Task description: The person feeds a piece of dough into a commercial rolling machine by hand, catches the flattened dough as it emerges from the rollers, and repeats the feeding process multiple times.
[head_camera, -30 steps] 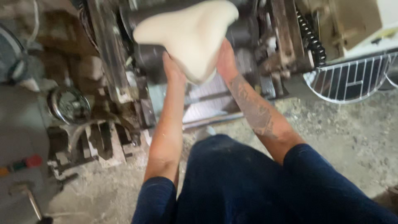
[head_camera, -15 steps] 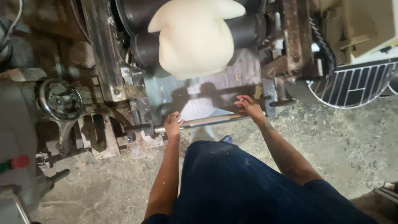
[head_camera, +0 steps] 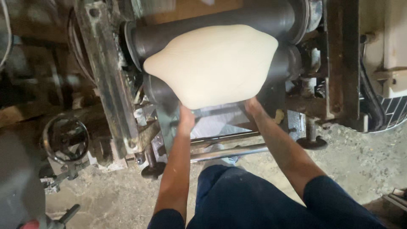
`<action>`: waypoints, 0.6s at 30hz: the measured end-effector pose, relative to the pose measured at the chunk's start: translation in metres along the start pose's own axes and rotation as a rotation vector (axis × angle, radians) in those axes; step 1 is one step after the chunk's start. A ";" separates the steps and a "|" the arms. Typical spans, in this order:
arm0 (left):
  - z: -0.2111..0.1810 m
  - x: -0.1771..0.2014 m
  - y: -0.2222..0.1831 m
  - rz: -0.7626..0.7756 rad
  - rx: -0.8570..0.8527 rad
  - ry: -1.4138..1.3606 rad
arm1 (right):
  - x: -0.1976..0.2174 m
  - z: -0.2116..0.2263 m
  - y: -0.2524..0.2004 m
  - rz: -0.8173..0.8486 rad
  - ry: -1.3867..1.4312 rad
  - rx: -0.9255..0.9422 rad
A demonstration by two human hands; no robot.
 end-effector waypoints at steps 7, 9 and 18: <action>-0.005 -0.037 0.022 0.318 -0.126 -0.013 | -0.055 0.030 -0.004 0.277 0.277 0.219; -0.013 -0.058 -0.003 0.149 0.048 -0.247 | -0.079 0.054 -0.051 0.078 -0.279 0.402; -0.087 -0.138 -0.149 0.474 0.116 -0.512 | -0.147 0.126 -0.192 0.335 0.415 0.045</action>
Point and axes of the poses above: each hand's wrist, its own y-axis towards the middle knuckle, its own x-axis out of the back of the hand, z = x × y, the point moved 3 cm from there along y, towards the middle knuckle, and after that the axes turned 9 degrees about -x, right-handed, at the moved point
